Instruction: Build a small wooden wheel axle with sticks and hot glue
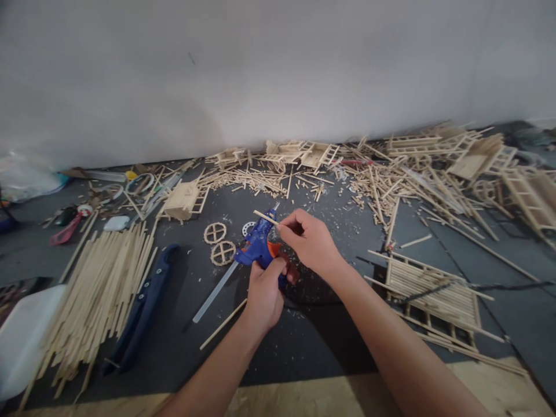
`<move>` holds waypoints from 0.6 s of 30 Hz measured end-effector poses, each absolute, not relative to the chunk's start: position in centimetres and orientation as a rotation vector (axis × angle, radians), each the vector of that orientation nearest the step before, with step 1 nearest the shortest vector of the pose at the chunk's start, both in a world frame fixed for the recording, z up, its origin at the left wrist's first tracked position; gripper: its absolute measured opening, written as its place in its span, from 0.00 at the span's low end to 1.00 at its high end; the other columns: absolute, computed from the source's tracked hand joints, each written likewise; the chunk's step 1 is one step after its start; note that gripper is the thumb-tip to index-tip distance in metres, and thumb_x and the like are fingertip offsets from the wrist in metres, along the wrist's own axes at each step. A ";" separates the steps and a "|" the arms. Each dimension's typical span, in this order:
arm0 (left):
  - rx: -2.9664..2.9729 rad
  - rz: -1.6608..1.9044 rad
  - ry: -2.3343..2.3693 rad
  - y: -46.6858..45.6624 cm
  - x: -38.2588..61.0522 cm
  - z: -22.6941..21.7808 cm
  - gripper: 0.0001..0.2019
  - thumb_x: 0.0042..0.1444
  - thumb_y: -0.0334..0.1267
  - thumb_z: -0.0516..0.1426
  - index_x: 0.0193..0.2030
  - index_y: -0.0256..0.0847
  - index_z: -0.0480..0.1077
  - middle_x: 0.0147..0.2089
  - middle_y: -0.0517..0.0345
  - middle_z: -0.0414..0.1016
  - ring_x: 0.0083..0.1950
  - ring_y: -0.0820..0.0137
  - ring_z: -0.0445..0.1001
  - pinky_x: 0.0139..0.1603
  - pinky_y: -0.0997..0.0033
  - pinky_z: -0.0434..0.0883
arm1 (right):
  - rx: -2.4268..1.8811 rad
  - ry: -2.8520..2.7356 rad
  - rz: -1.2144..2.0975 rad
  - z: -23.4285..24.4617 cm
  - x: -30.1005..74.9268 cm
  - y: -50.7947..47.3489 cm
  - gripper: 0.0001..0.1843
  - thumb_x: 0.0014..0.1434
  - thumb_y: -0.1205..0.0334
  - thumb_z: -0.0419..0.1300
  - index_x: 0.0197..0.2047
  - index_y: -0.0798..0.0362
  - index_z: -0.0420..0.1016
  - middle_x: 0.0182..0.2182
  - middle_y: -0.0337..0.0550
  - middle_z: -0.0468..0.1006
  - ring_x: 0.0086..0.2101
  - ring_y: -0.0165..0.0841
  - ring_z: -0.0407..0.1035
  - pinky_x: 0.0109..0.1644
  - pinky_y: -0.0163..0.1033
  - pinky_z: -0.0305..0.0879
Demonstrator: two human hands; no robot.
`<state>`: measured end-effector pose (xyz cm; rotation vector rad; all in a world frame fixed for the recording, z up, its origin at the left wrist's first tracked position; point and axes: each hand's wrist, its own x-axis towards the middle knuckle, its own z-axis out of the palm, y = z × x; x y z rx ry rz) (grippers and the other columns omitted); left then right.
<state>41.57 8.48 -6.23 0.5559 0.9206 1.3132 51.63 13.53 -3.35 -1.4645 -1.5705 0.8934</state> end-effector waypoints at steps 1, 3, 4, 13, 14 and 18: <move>0.574 1.304 0.922 8.4 41.5 -6.3 0.10 0.49 0.29 0.54 0.19 0.39 0.62 0.16 0.66 0.62 0.19 0.76 0.61 0.25 0.73 0.59 | -1.474 -1.571 0.870 -3.4 51.8 13.7 0.08 0.55 0.56 0.58 0.29 0.51 0.69 0.23 0.37 0.72 0.24 0.29 0.64 0.28 0.35 0.58; 0.607 1.282 0.923 8.3 41.5 -6.6 0.12 0.52 0.31 0.54 0.19 0.39 0.62 0.16 0.65 0.62 0.20 0.76 0.61 0.26 0.72 0.59 | -1.483 -1.568 0.828 -3.5 52.1 14.0 0.08 0.55 0.55 0.57 0.30 0.51 0.69 0.23 0.37 0.72 0.24 0.29 0.63 0.28 0.35 0.57; 0.615 1.270 0.921 8.2 41.4 -6.7 0.12 0.52 0.33 0.55 0.19 0.39 0.62 0.16 0.65 0.61 0.20 0.76 0.60 0.27 0.72 0.59 | -1.486 -1.557 0.808 -3.6 52.3 14.2 0.08 0.55 0.56 0.57 0.30 0.51 0.69 0.23 0.37 0.72 0.25 0.29 0.63 0.28 0.35 0.57; 0.594 1.164 0.849 7.9 41.5 -6.5 0.14 0.52 0.32 0.55 0.17 0.39 0.60 0.14 0.64 0.61 0.20 0.75 0.60 0.26 0.71 0.58 | -1.571 -1.303 0.843 -5.2 54.3 16.0 0.09 0.54 0.55 0.58 0.32 0.52 0.68 0.23 0.36 0.69 0.24 0.28 0.61 0.28 0.35 0.56; 0.544 1.167 0.824 8.0 41.4 -6.2 0.14 0.51 0.32 0.55 0.17 0.39 0.60 0.14 0.64 0.60 0.19 0.76 0.60 0.25 0.71 0.57 | -1.556 -1.262 0.874 -5.3 54.6 16.1 0.09 0.54 0.55 0.58 0.33 0.52 0.68 0.24 0.37 0.70 0.24 0.28 0.62 0.28 0.35 0.57; 0.393 1.117 0.726 8.4 41.0 -5.2 0.13 0.48 0.32 0.56 0.16 0.39 0.57 0.13 0.65 0.58 0.18 0.76 0.58 0.23 0.72 0.55 | -1.382 -1.221 1.081 -4.8 56.0 16.4 0.14 0.54 0.54 0.60 0.41 0.51 0.68 0.27 0.37 0.72 0.26 0.28 0.65 0.28 0.34 0.58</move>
